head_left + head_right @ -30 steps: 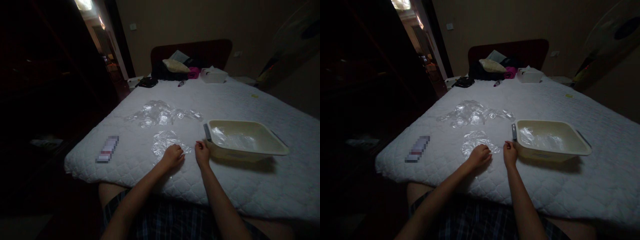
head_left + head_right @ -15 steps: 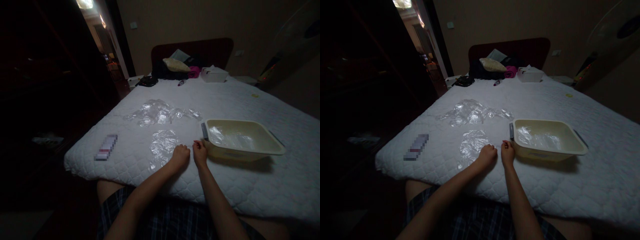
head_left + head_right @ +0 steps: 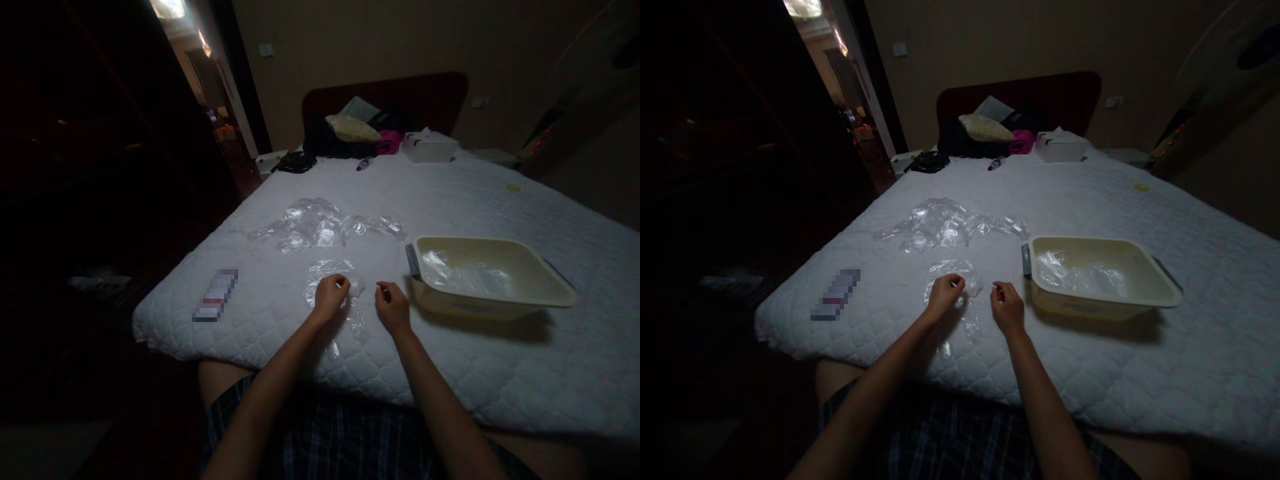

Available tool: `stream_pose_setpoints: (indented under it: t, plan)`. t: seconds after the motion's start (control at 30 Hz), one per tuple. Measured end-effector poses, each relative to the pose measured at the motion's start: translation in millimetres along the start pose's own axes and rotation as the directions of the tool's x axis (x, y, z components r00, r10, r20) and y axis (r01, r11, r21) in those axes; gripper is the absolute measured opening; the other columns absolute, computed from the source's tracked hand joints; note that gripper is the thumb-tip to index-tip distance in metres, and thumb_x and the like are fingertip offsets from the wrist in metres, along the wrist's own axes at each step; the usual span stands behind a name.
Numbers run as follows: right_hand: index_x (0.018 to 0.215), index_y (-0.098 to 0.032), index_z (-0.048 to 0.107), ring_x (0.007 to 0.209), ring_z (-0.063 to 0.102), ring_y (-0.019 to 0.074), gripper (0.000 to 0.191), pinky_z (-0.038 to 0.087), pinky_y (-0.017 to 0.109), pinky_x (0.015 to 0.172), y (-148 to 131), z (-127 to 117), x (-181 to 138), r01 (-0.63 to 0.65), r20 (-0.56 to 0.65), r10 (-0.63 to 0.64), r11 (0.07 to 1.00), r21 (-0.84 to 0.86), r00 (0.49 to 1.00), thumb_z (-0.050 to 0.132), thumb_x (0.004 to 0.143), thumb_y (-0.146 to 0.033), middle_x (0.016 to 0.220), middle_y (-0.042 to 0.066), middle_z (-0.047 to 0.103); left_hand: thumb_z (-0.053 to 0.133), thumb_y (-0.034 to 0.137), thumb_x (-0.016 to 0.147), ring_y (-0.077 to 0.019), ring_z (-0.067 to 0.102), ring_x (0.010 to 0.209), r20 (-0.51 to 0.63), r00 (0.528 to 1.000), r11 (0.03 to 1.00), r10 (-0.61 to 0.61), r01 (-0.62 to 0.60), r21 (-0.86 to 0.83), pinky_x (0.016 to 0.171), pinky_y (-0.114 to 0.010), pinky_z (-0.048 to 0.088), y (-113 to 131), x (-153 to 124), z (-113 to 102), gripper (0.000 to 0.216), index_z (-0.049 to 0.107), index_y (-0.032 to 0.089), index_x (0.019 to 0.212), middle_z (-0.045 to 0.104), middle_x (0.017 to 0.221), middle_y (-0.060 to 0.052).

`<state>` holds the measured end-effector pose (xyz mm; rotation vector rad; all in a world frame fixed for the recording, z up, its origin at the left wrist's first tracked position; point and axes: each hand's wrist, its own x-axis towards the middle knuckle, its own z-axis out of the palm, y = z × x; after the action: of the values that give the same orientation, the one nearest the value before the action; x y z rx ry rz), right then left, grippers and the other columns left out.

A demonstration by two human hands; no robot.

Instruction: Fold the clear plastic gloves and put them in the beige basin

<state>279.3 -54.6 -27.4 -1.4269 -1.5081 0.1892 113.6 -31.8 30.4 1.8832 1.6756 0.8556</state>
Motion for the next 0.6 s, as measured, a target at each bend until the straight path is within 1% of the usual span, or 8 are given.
stream_pose_setpoints:
  t: [0.07,0.13,0.23,0.3,0.37,0.5,0.6]
  plan:
    - [0.091,-0.016,0.059,0.069,0.055,0.0149,0.019,0.045,0.028,0.067,-7.1,-1.1,-1.9,0.150,0.082,-0.146,0.987,-0.051,0.986,0.044,0.081,-0.023,0.082,0.006,0.059,0.048,0.029,0.078,-0.0140,0.060,0.076,0.014,0.999,0.999,-0.045,0.045,0.007,0.068,-0.022,0.041,-5.9,1.7,-1.5,0.023,0.067,0.017,0.083,0.068,0.083,-0.004]
    - [0.094,-0.017,0.058,0.082,0.056,0.0177,0.020,0.046,0.031,0.075,-11.7,-1.6,-2.9,0.278,0.150,-0.264,0.957,-0.082,0.953,0.043,0.083,-0.023,0.089,0.008,0.061,0.047,0.030,0.078,-0.0141,0.060,0.077,0.018,0.997,0.997,-0.075,0.075,0.021,0.068,-0.021,0.040,-9.3,2.6,-2.2,0.024,0.067,0.017,0.084,0.068,0.085,-0.004]
    - [0.101,-0.017,0.057,0.096,0.054,0.0197,0.023,0.044,0.035,0.084,-12.8,-0.2,-3.3,0.407,0.232,-0.377,0.908,-0.099,0.897,0.043,0.084,-0.021,0.102,0.010,0.061,0.046,0.030,0.079,-0.0144,0.060,0.079,0.009,0.996,0.993,-0.094,0.093,0.069,0.068,-0.021,0.039,-10.5,2.5,-4.2,0.025,0.066,0.018,0.087,0.067,0.088,-0.006]
    - [0.106,-0.017,0.056,0.100,0.053,0.0198,0.026,0.043,0.036,0.086,-11.2,1.8,-3.4,0.449,0.288,-0.405,0.887,-0.108,0.868,0.042,0.085,-0.021,0.108,0.010,0.059,0.045,0.030,0.080,-0.0148,0.060,0.080,0.009,0.995,0.988,-0.100,0.098,0.118,0.067,-0.021,0.038,-10.2,1.8,-6.4,0.025,0.066,0.018,0.088,0.067,0.088,-0.006]
    - [0.109,-0.018,0.055,0.101,0.053,0.0201,0.028,0.043,0.037,0.086,-9.4,3.9,-3.6,0.467,0.333,-0.405,0.874,-0.130,0.851,0.042,0.085,-0.020,0.112,0.010,0.058,0.044,0.031,0.080,-0.0155,0.059,0.079,0.010,0.996,0.979,-0.094,0.090,0.180,0.064,-0.022,0.036,-9.7,0.9,-8.3,0.026,0.066,0.018,0.086,0.067,0.088,-0.007]
    - [0.112,-0.020,0.054,0.101,0.053,0.0211,0.030,0.044,0.038,0.085,-9.2,5.5,-3.7,0.473,0.377,-0.388,0.866,-0.164,0.841,0.043,0.084,-0.019,0.115,0.011,0.056,0.041,0.032,0.081,-0.0174,0.059,0.079,0.005,0.996,0.948,-0.091,0.085,0.307,0.062,-0.023,0.034,-9.1,-0.2,-9.1,0.029,0.066,0.018,0.084,0.067,0.087,-0.008]
    - [0.115,-0.020,0.052,0.107,0.049,0.0224,0.033,0.042,0.038,0.087,-12.8,3.6,-3.0,0.466,0.385,-0.375,0.867,-0.178,0.844,0.042,0.083,-0.016,0.124,0.012,0.049,0.039,0.032,0.082,-0.0186,0.059,0.081,-0.003,0.997,0.931,-0.081,0.076,0.356,0.062,-0.024,0.034,-9.2,0.4,-7.8,0.031,0.066,0.018,0.084,0.066,0.087,-0.009]
